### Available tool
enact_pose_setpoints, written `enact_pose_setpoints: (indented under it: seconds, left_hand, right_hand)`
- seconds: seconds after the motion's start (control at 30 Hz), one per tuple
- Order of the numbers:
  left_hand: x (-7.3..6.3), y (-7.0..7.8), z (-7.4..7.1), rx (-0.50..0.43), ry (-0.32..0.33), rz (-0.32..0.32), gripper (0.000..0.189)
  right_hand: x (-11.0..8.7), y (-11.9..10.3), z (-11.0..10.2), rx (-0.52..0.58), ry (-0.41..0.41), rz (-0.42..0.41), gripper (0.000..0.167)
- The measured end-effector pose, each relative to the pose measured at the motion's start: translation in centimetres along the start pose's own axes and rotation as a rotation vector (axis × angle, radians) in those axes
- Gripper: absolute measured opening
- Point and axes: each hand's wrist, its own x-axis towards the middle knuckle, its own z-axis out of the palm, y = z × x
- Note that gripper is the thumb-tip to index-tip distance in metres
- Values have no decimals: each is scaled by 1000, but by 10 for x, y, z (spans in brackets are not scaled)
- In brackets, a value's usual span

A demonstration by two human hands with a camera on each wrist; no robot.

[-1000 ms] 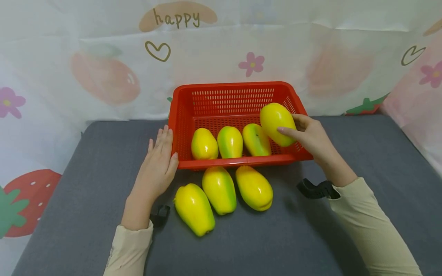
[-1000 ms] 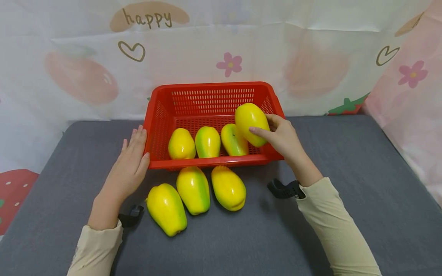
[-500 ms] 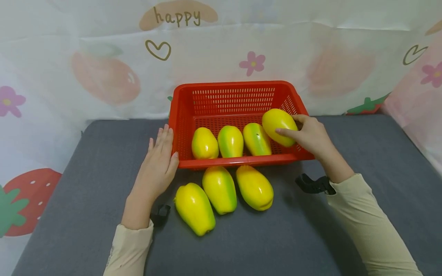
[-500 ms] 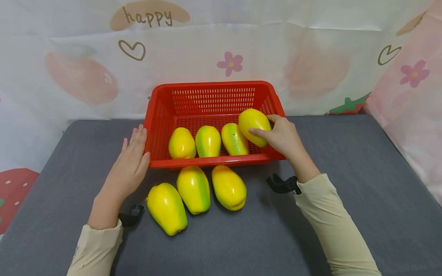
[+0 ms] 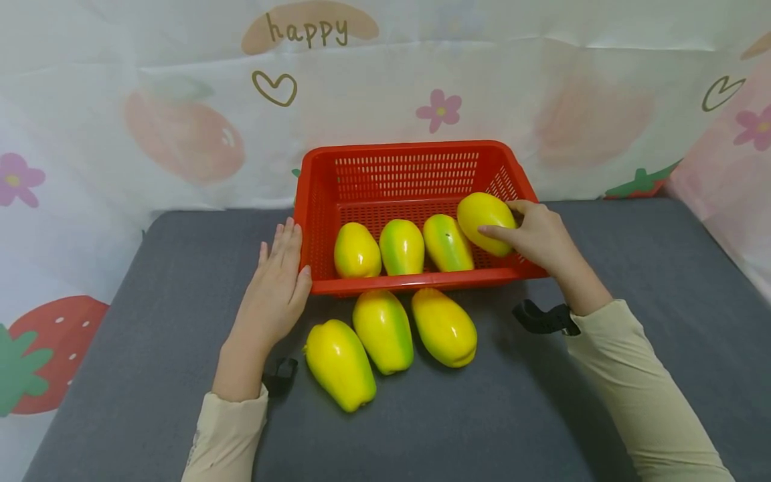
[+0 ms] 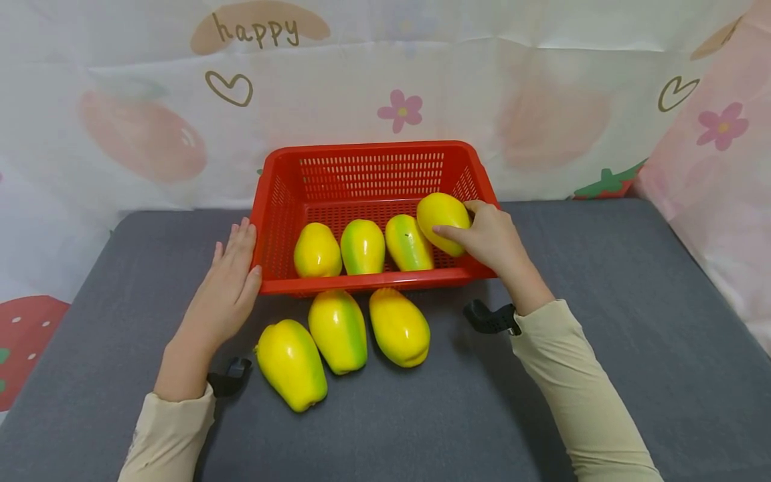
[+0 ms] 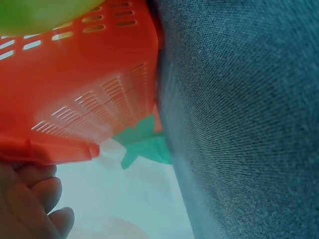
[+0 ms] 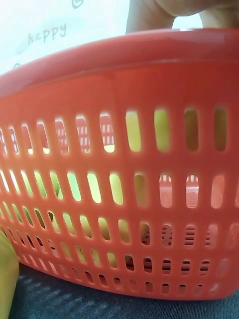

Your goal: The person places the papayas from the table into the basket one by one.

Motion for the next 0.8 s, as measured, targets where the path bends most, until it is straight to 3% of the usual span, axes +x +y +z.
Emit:
enact_pose_setpoints:
  seconds: [0.47, 0.8]
  left_hand:
    - [0, 1, -1, 0, -3, 0, 60]
    - [-1, 1, -1, 3, 8, -4, 60]
  right_hand:
    - [-3, 2, 0, 10, -25, -38, 81]
    - [-3, 3, 3, 40, 39, -38, 72]
